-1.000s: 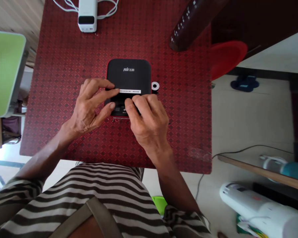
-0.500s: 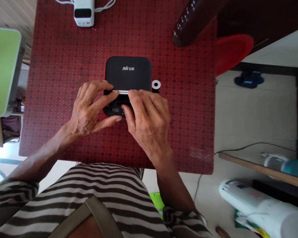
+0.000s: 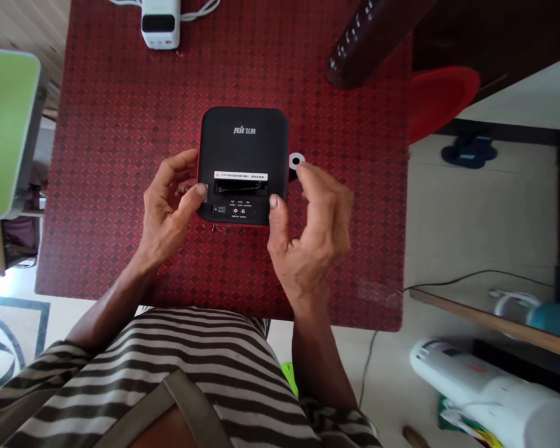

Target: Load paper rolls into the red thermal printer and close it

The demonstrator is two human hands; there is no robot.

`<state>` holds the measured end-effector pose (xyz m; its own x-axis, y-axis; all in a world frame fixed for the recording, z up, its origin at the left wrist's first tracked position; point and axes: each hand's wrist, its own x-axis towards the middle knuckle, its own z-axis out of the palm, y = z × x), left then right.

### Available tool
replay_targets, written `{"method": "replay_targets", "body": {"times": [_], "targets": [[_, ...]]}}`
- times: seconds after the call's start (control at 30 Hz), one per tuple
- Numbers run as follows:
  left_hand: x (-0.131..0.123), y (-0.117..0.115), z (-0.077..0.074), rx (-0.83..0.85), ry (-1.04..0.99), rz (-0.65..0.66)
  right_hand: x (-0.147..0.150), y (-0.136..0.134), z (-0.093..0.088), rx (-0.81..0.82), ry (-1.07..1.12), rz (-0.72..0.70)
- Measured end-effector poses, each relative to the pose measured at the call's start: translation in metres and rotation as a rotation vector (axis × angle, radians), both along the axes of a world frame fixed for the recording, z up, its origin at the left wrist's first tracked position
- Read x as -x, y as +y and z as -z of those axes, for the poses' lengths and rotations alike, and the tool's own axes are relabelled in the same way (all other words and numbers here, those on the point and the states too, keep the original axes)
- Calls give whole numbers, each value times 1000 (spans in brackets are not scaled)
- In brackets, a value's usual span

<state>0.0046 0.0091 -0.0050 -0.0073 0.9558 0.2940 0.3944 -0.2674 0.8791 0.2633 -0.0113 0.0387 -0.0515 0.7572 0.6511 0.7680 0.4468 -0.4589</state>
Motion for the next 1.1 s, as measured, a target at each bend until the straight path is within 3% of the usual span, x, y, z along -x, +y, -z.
{"method": "replay_targets", "body": {"times": [0.13, 0.3, 0.53, 0.83, 1.1], "targets": [[5, 6, 8, 14, -31, 24, 4, -6, 13, 141, 42, 55], [2, 5, 7, 60, -191, 68, 9, -8, 24, 171, 140, 77], [-4, 3, 8, 72, -169, 38, 3, -5, 22, 195, 96, 61], [-6, 8, 28, 41, 59, 47, 1, -1, 26, 144, 31, 81], [-8, 15, 32, 40, -130, 47, 3, 0, 29, 158, 105, 31]]}}
